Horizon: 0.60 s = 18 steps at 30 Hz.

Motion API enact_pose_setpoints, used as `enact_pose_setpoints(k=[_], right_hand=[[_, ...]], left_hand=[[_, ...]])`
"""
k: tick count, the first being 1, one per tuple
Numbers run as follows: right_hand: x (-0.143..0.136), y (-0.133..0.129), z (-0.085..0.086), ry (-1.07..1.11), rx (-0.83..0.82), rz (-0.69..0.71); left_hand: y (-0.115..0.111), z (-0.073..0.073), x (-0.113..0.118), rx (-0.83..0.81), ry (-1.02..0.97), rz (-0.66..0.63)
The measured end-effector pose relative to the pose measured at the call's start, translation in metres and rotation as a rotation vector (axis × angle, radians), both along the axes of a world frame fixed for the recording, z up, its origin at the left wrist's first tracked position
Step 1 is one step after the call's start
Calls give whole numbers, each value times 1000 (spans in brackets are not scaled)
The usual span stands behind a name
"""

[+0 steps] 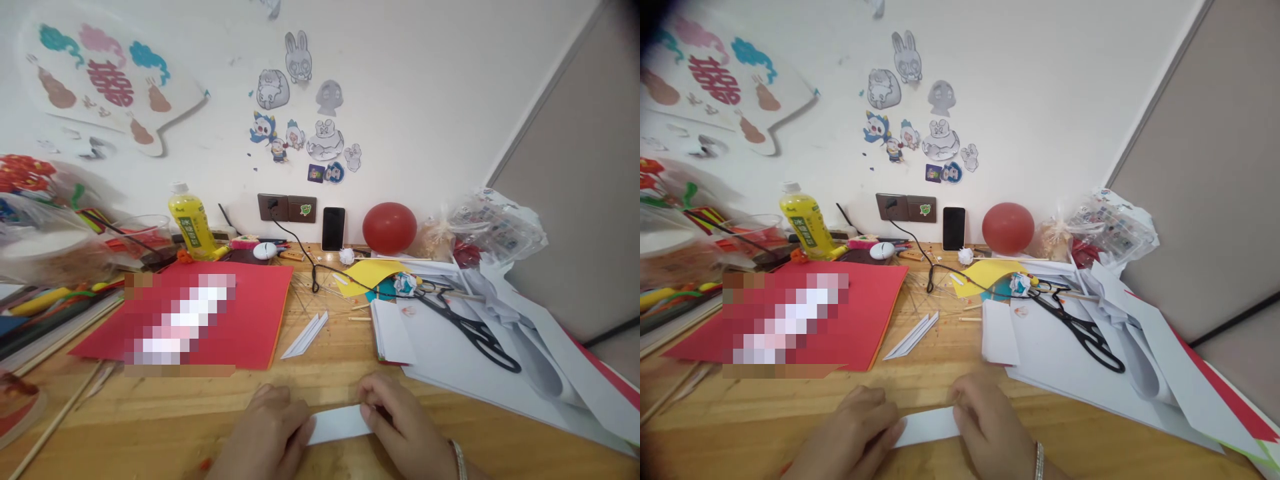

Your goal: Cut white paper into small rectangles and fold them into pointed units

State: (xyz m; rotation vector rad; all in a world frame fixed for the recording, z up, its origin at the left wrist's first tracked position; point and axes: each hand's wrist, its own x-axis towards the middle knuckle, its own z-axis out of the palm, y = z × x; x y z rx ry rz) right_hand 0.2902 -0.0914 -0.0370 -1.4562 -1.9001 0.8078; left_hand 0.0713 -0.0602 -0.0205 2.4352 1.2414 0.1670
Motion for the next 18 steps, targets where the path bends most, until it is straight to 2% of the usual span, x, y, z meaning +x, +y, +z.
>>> enact_pose_setpoints(k=[7, 18], right_hand=[[1, 1, 1, 33, -54, -1], [3, 1, -5, 74, -37, 4]], left_hand=[[1, 3, 1, 1, -1, -5], [2, 0, -1, 42, -20, -12]])
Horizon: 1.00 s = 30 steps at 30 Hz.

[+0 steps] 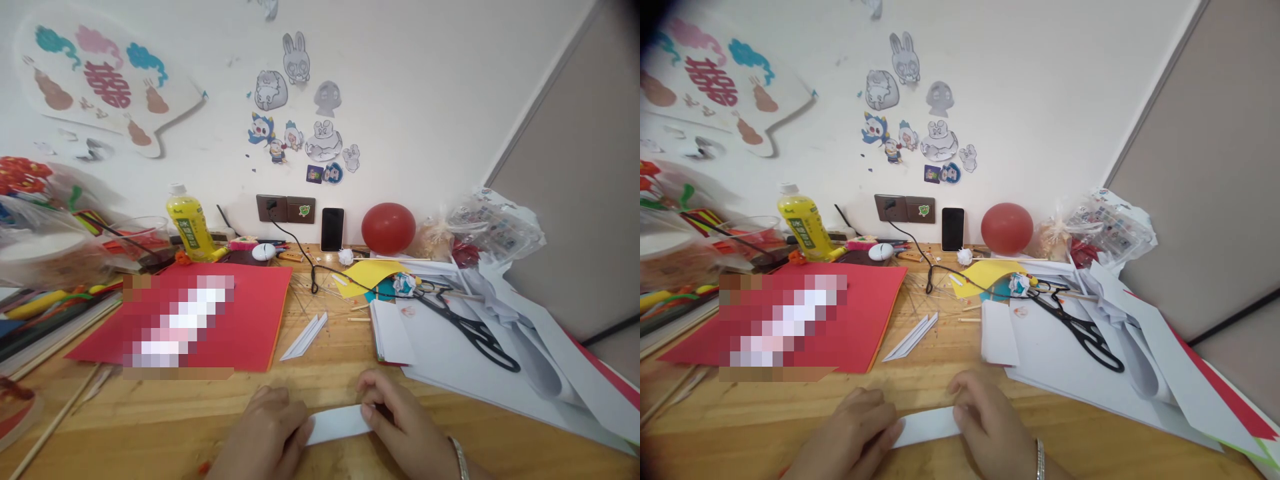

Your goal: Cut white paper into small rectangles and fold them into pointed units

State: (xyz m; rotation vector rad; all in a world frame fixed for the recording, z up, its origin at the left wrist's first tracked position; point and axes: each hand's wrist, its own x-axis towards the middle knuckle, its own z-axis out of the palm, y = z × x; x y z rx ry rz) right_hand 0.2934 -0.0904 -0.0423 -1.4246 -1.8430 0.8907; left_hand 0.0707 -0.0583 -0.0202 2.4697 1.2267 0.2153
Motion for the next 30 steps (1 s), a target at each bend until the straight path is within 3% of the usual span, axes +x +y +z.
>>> enact_pose_setpoints(k=[7, 11, 19, 30], right_hand=[[-1, -5, -1, -126, 140, 22], [1, -6, -3, -120, 137, 34], [0, -3, -4, -105, 24, -12], [-3, -4, -1, -263, 163, 41]], left_hand=[[-2, -4, 0, 135, 2, -36], [-3, -5, 0, 203, 5, -62], [-2, -7, 0, 190, 31, -60], [-2, -6, 0, 233, 88, -140]])
